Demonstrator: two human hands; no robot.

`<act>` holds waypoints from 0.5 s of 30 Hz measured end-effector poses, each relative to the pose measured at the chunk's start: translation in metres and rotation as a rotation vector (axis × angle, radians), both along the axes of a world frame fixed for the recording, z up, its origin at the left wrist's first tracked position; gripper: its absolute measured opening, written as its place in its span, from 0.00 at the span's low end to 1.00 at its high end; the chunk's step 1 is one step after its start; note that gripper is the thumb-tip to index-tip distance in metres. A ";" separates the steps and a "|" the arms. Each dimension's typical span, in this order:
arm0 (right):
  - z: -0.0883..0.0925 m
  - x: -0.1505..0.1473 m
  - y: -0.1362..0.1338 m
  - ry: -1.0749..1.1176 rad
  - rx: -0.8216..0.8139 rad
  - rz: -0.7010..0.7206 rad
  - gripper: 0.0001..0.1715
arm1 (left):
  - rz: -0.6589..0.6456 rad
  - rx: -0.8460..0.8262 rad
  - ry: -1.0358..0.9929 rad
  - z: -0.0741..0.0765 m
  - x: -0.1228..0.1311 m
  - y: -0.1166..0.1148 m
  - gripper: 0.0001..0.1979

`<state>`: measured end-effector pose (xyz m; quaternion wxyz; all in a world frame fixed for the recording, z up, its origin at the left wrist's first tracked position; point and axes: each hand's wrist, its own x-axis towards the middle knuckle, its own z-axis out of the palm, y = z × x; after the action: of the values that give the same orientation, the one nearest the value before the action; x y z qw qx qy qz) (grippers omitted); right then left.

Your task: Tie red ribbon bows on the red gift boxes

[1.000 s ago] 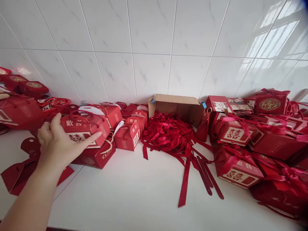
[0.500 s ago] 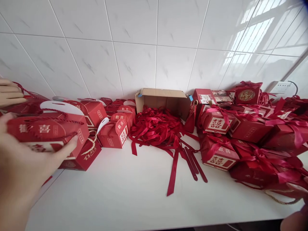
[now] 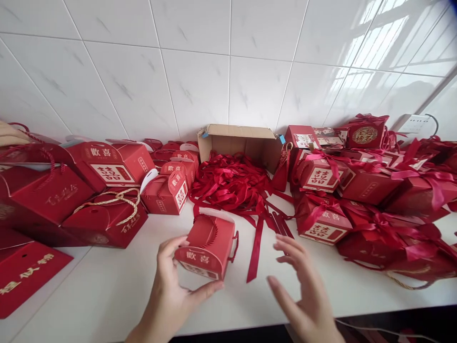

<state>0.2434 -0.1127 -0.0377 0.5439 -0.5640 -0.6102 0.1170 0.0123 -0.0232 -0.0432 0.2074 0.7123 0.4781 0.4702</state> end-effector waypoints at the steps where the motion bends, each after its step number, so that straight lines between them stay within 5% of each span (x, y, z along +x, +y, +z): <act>1: -0.001 -0.009 0.003 -0.013 -0.024 0.035 0.28 | 0.001 -0.019 -0.029 -0.001 0.002 -0.003 0.41; 8: -0.007 -0.043 0.014 0.033 -0.051 0.150 0.29 | -0.051 -0.328 -0.273 0.015 0.000 -0.008 0.26; 15: -0.026 -0.048 0.015 0.216 -0.115 0.105 0.31 | -0.011 -0.494 -0.319 0.000 -0.029 0.014 0.26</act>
<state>0.1952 -0.0974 -0.0632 0.5664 -0.5458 -0.5688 0.2403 -0.0164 -0.0097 -0.0435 0.4493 0.5600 0.5357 0.4444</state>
